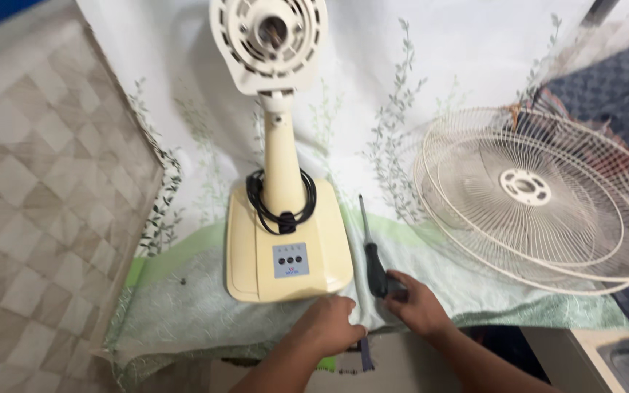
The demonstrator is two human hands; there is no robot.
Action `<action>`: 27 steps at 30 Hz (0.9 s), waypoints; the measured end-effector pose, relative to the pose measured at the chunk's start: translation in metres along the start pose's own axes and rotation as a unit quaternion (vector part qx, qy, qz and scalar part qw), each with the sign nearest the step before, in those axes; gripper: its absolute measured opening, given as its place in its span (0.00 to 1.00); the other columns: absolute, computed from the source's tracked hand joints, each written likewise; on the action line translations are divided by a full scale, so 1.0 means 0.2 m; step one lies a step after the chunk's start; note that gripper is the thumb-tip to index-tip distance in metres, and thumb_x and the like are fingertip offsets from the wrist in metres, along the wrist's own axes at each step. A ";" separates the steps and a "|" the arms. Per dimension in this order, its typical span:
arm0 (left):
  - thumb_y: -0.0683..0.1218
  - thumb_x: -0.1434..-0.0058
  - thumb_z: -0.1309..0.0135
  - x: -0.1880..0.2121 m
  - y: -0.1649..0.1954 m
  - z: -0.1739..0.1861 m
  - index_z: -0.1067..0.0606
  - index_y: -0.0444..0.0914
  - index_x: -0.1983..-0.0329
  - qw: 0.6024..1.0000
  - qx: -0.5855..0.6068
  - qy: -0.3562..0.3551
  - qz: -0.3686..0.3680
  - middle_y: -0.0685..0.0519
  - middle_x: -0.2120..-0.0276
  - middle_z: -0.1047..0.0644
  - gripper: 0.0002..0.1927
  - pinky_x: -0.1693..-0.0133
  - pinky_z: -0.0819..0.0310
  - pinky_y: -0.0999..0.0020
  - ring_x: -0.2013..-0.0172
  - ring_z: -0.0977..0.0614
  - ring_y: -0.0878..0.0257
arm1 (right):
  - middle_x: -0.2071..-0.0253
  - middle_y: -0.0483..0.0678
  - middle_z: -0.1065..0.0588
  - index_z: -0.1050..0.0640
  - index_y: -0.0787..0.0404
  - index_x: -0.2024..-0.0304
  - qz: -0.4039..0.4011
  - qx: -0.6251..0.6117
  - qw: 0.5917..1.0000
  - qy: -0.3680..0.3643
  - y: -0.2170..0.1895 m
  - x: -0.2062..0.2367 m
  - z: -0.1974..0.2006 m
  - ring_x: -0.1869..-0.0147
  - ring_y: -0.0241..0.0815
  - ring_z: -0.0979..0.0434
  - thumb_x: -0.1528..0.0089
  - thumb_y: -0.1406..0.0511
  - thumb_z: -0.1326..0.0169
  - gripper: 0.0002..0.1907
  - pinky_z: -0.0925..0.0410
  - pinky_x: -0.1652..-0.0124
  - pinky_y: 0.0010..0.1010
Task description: The person works on a pedestal fan placed on a bed, using a screwdriver to loosen and turn the component at the fan's front hub, repeatedly repositioning the tool with both hands. They then set the screwdriver down and handle a small part by hand near the fan base.
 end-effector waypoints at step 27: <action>0.50 0.45 0.40 0.05 0.44 1.13 0.23 0.41 0.48 0.926 0.138 0.336 -0.107 0.49 0.48 0.19 0.21 0.48 0.23 0.64 0.49 0.16 0.56 | 0.55 0.52 0.20 0.22 0.68 0.48 0.036 -0.293 0.954 0.048 -1.03 -0.30 0.20 0.56 0.43 0.21 0.36 0.67 0.47 0.15 0.27 0.51 0.36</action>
Point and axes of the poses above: each hand's wrist, its own x-axis away from the middle knuckle, its own z-axis out of the back of the hand, y = z × x, the point moved 7 cm from there along -x, towards the middle knuckle
